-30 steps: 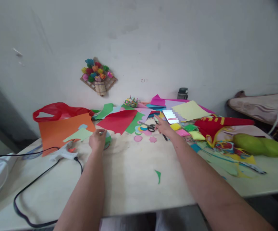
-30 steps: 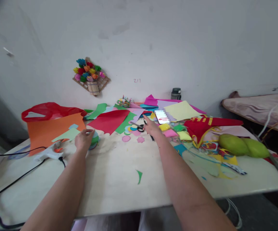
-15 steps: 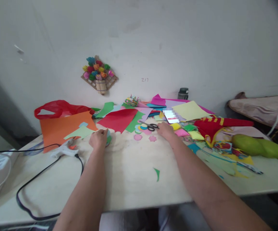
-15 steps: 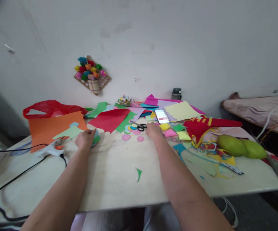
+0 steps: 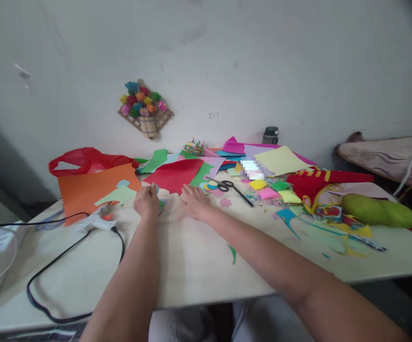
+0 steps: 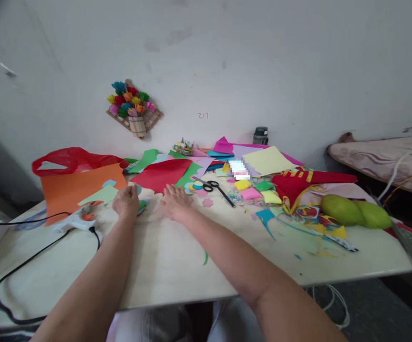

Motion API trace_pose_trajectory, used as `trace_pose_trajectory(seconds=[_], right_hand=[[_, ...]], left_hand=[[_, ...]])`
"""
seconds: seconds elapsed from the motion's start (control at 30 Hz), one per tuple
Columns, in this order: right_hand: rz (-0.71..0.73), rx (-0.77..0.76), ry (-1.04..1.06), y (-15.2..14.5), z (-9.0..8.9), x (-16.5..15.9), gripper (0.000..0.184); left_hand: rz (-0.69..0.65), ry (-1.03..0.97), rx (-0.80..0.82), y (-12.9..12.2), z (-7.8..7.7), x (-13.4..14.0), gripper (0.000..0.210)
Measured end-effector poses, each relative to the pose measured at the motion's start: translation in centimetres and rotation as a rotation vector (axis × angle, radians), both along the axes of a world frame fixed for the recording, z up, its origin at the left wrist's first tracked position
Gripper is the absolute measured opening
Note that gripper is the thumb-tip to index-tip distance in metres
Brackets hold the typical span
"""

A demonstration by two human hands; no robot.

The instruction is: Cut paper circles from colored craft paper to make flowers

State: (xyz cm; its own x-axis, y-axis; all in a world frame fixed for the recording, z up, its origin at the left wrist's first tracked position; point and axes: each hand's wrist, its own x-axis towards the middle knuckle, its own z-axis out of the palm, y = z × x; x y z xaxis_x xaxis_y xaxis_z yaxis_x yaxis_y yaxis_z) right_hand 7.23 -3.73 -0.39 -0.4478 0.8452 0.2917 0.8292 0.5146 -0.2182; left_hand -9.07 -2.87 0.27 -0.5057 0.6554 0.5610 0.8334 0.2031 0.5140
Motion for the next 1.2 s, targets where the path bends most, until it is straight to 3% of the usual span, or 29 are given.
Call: trace_pose_trajectory(seconds=[0.1,0.17,0.27,0.33,0.43,0.5,0.8,1.07,1.2], right_hand=[[-0.001,0.066,0.08,-1.0,-1.0,-2.6,0.06],[0.023,0.166,0.103,-1.3,-1.5,-2.2,0.055],[0.089,0.306,0.069,-1.5,-1.9,1.4,0.046],[0.045,0.345,0.039,-1.3,-1.7,4.6,0.042],[0.019,0.401,-0.016,-0.5,-0.9,8.2,0.037],[0.039,0.423,-0.032,0.6,0.0,8.9,0.033],[-0.055,0.399,-0.063,9.8,4.0,2.4,0.028],[-0.03,0.214,-0.287,15.6,5.3,-1.6,0.032],[-0.087,0.278,-0.193,16.6,6.4,-2.3,0.032]], left_hand=[[0.1,-0.003,-0.05,-0.4,0.3,0.1,0.037],[0.114,-0.03,-0.081,-0.6,0.3,0.0,0.037],[0.078,-0.086,-0.072,-0.6,0.2,-0.2,0.035],[0.052,-0.119,-0.037,-0.3,0.0,-0.2,0.034],[0.012,-0.15,0.015,0.3,-0.4,0.0,0.034],[-0.019,-0.165,0.028,0.7,-0.7,0.2,0.034],[-0.027,-0.277,0.046,0.9,-1.4,0.2,0.028],[-0.211,-0.353,0.153,1.5,-2.6,0.1,0.019],[-0.328,-0.526,0.244,1.7,-2.9,0.1,0.021]])
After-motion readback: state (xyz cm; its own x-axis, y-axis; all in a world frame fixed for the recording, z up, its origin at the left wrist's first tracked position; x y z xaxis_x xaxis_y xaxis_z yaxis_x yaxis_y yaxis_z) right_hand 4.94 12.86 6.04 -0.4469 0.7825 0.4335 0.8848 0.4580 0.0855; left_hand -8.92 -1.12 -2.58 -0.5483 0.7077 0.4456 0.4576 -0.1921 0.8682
